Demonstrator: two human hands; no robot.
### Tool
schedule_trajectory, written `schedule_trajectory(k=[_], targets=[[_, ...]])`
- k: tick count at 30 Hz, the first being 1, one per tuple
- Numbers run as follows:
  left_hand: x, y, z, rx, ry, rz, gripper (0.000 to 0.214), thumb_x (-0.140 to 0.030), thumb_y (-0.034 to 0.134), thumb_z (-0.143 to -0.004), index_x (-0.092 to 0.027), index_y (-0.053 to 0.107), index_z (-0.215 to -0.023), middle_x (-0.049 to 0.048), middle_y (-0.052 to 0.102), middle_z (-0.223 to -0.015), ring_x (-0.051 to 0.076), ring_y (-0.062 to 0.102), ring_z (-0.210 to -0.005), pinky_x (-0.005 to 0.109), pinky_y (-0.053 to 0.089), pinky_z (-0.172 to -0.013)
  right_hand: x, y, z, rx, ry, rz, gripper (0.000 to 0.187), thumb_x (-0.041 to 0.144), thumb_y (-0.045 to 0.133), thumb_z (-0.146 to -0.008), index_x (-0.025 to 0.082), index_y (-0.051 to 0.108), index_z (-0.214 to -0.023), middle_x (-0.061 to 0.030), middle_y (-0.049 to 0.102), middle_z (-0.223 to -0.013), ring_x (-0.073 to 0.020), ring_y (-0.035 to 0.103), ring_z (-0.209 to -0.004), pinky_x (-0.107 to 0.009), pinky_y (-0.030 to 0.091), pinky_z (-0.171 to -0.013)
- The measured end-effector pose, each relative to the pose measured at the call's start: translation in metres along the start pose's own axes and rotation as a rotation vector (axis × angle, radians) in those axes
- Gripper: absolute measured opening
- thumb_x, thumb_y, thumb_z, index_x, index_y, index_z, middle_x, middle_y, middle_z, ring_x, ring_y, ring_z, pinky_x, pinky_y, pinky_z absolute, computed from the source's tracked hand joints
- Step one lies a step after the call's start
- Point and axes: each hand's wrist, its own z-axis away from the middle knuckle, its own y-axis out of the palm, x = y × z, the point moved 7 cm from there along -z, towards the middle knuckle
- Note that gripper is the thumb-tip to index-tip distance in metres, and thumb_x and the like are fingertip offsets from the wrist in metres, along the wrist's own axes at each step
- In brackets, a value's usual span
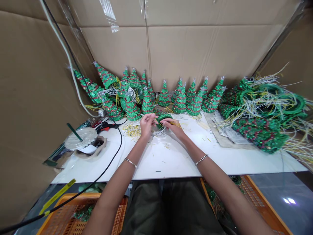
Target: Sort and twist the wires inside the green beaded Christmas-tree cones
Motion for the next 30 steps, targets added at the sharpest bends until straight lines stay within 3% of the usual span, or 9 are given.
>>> schedule_trajectory(k=[4, 8, 12, 18, 23, 30], targets=[[-0.005, -0.007, -0.003, -0.042, 0.017, 0.026, 0.040, -0.046, 0.078, -0.065, -0.015, 0.059, -0.082, 0.0002, 0.067, -0.070, 0.007, 0.054, -0.044, 0.019, 0.039, -0.041, -0.003, 0.000, 0.000, -0.007, -0.001, -0.215, 0.034, 0.047, 0.065, -0.077, 0.020, 0.070, -0.097, 0.0022, 0.053, -0.066, -0.0108, 0.050, -0.059, -0.026, 0.044, -0.060], [-0.014, -0.007, -0.004, -0.019, 0.061, -0.010, 0.039, -0.047, 0.078, -0.066, -0.016, 0.060, -0.082, -0.0021, 0.065, -0.065, 0.006, 0.049, -0.038, 0.019, 0.038, -0.040, -0.002, -0.001, -0.002, -0.034, -0.044, -0.253, 0.042, 0.056, 0.058, -0.082, 0.019, 0.069, -0.100, 0.0009, 0.053, -0.068, -0.0100, 0.051, -0.057, -0.026, 0.046, -0.059], [-0.023, 0.001, 0.000, 0.069, 0.115, -0.098, 0.034, -0.045, 0.076, -0.069, -0.016, 0.062, -0.081, -0.0013, 0.065, -0.064, 0.006, 0.049, -0.039, 0.020, 0.037, -0.040, 0.001, -0.004, -0.003, -0.071, -0.084, -0.160, 0.044, 0.058, 0.055, -0.083, 0.020, 0.068, -0.101, -0.0016, 0.060, -0.081, -0.0076, 0.049, -0.053, -0.024, 0.044, -0.053], [-0.017, 0.019, 0.011, 0.219, 0.113, -0.189, 0.026, -0.038, 0.076, -0.070, -0.015, 0.067, -0.077, 0.0008, 0.065, -0.067, 0.006, 0.050, -0.042, 0.020, 0.038, -0.041, 0.006, 0.000, 0.000, -0.025, -0.131, 0.036, 0.040, 0.056, 0.053, -0.086, 0.019, 0.068, -0.085, 0.0024, 0.047, -0.066, -0.0079, 0.047, -0.048, -0.024, 0.039, -0.048], [-0.013, 0.025, 0.015, 0.194, 0.218, -0.177, 0.021, -0.036, 0.076, -0.070, -0.016, 0.069, -0.073, 0.0011, 0.062, -0.079, 0.004, 0.047, -0.044, 0.020, 0.035, -0.040, 0.011, 0.005, 0.001, 0.028, -0.218, 0.191, 0.047, 0.057, 0.050, -0.087, 0.018, 0.053, -0.061, 0.0026, 0.042, -0.058, -0.0103, 0.044, -0.053, -0.025, 0.038, -0.053], [-0.007, 0.024, 0.015, 0.181, 0.227, -0.152, 0.022, -0.037, 0.077, -0.069, -0.016, 0.069, -0.072, -0.0001, 0.059, -0.077, 0.003, 0.044, -0.043, 0.020, 0.033, -0.039, 0.020, 0.009, 0.004, 0.048, -0.258, 0.298, 0.051, 0.061, 0.044, -0.089, 0.019, 0.052, -0.060, 0.0012, 0.043, -0.057, -0.0134, 0.046, -0.062, -0.027, 0.038, -0.060]])
